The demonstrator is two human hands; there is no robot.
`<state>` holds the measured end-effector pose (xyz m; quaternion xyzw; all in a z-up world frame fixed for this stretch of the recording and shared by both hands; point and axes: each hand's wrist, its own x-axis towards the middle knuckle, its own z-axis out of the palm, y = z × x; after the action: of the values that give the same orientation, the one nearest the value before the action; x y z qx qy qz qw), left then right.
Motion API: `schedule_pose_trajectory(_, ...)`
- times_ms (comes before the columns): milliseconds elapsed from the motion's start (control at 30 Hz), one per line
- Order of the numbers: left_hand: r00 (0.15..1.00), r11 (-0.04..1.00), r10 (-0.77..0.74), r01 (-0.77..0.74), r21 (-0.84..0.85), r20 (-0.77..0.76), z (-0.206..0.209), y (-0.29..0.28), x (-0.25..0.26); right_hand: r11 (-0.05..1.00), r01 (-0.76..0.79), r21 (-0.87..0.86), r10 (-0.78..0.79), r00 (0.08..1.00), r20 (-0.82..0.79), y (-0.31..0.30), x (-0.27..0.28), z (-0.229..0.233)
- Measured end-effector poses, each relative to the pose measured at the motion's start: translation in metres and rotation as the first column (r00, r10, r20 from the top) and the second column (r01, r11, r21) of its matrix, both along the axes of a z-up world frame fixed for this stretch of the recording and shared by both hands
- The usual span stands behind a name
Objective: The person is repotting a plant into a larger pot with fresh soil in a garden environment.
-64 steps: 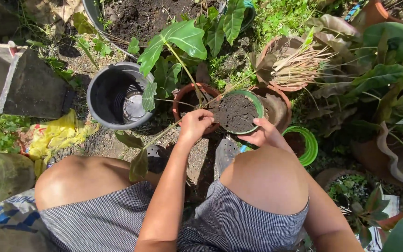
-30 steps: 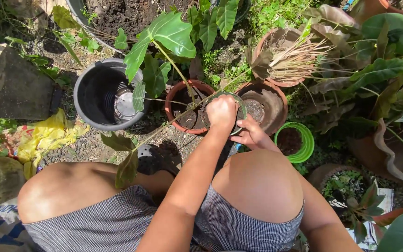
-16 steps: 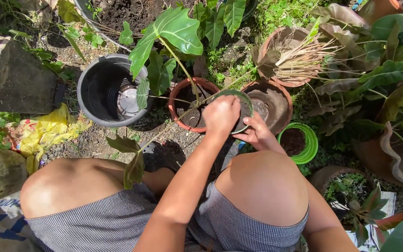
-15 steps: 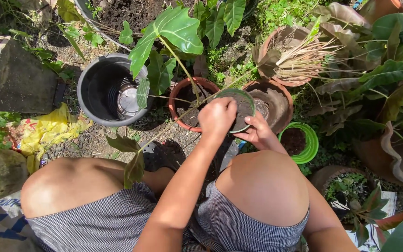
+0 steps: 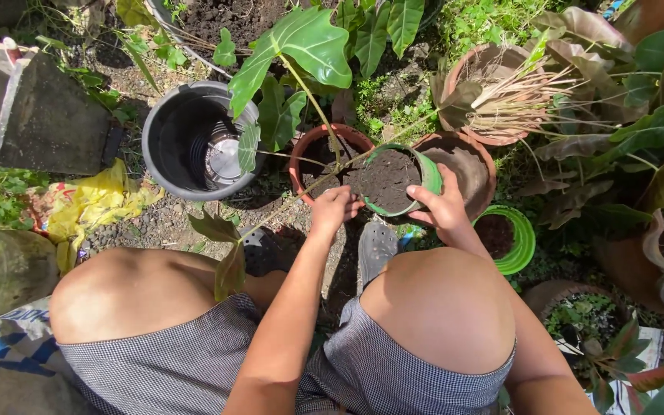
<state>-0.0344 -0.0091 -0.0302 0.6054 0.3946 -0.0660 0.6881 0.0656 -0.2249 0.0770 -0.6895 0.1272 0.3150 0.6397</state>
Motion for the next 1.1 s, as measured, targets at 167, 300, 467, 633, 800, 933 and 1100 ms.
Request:
schedule_pose_trajectory(167, 0.917, 0.668, 0.398, -0.293, -0.684, -0.004, -0.066, -0.001, 0.028, 0.815, -0.008, -0.58, 0.37, 0.777, 0.509, -0.013, 0.006, -0.065)
schedule_pose_trajectory(300, 0.894, 0.581, 0.445, -0.332, -0.743, -0.051, -0.061, -0.009, 0.037, 0.903, 0.004, -0.43, 0.075, 0.983, 0.166, 0.03, -0.003, 0.039)
schedule_pose_trajectory(467, 0.82, 0.416, 0.55, -0.434, -0.799, -0.159, -0.067, -0.012, 0.044, 0.979, 0.036, -0.199, 0.005, 0.98, 0.199, 0.03, 0.001, 0.03)
schedule_pose_trajectory(633, 0.798, 0.34, 0.589, -0.389, -0.856, -0.129, -0.106, -0.012, 0.05, 0.815, 0.044, -0.577, 0.254, 0.869, 0.425, 0.04, -0.011, 0.032)
schedule_pose_trajectory(800, 0.698, 0.189, 0.679, -0.465, -0.865, -0.228, -0.129, -0.007, 0.055, 0.849, 0.047, -0.526, 0.164, 0.924, 0.347, 0.041, -0.004, 0.022)
schedule_pose_trajectory(933, 0.748, 0.404, 0.618, -0.568, -0.717, -0.244, -0.105, 0.004, 0.044, 0.827, 0.079, -0.556, 0.195, 0.888, 0.416, 0.035, -0.001, 0.006)
schedule_pose_trajectory(1100, 0.879, 0.754, 0.443, -0.47, -0.458, -0.174, -0.141, 0.016, 0.043, 0.898, 0.123, -0.422, 0.023, 0.946, 0.324, 0.034, 0.009, 0.023)
